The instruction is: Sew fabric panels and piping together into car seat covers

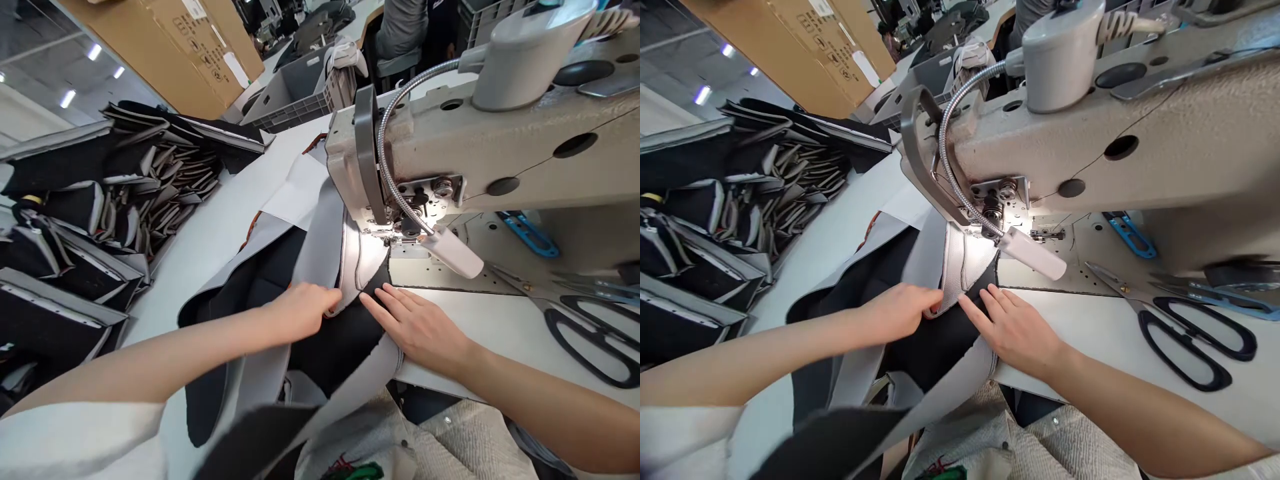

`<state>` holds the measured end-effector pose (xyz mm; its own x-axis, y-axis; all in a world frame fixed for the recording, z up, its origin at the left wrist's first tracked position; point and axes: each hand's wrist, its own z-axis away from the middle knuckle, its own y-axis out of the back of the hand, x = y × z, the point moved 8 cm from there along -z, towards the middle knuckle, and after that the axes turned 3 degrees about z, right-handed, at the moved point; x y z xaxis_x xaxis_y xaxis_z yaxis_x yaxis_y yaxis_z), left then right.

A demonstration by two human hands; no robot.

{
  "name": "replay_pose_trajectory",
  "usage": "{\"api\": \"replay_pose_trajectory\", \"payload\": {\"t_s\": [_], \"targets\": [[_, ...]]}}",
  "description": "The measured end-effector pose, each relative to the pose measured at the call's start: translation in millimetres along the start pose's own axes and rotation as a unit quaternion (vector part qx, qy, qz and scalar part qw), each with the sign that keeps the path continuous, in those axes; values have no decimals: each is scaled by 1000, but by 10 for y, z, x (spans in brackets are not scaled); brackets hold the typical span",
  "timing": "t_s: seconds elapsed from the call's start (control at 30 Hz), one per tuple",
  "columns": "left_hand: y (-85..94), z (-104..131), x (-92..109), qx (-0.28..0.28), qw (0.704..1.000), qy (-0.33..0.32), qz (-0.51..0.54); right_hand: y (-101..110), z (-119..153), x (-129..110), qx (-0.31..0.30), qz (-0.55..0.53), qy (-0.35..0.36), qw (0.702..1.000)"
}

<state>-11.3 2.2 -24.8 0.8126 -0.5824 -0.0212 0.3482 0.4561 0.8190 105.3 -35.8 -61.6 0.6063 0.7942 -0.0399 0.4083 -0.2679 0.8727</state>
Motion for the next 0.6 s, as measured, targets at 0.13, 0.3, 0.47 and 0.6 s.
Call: {"api": "replay_pose_trajectory", "payload": {"t_s": [0.13, 0.3, 0.47, 0.6], "targets": [[-52, -176, -70, -93, 992, 7, 90, -14, 8, 11, -17, 7, 36, 999], [262, -217, 405, 16, 992, -117, -47, 46, 24, 155, -52, -33, 53, 997], [205, -538, 129, 129, 985, -43, -105, 81, 47, 163, -17, -32, 67, 997], [32, -722, -185, 84, 991, 7, -103, 23, 2, 241, -12, -51, 15, 998]]}}
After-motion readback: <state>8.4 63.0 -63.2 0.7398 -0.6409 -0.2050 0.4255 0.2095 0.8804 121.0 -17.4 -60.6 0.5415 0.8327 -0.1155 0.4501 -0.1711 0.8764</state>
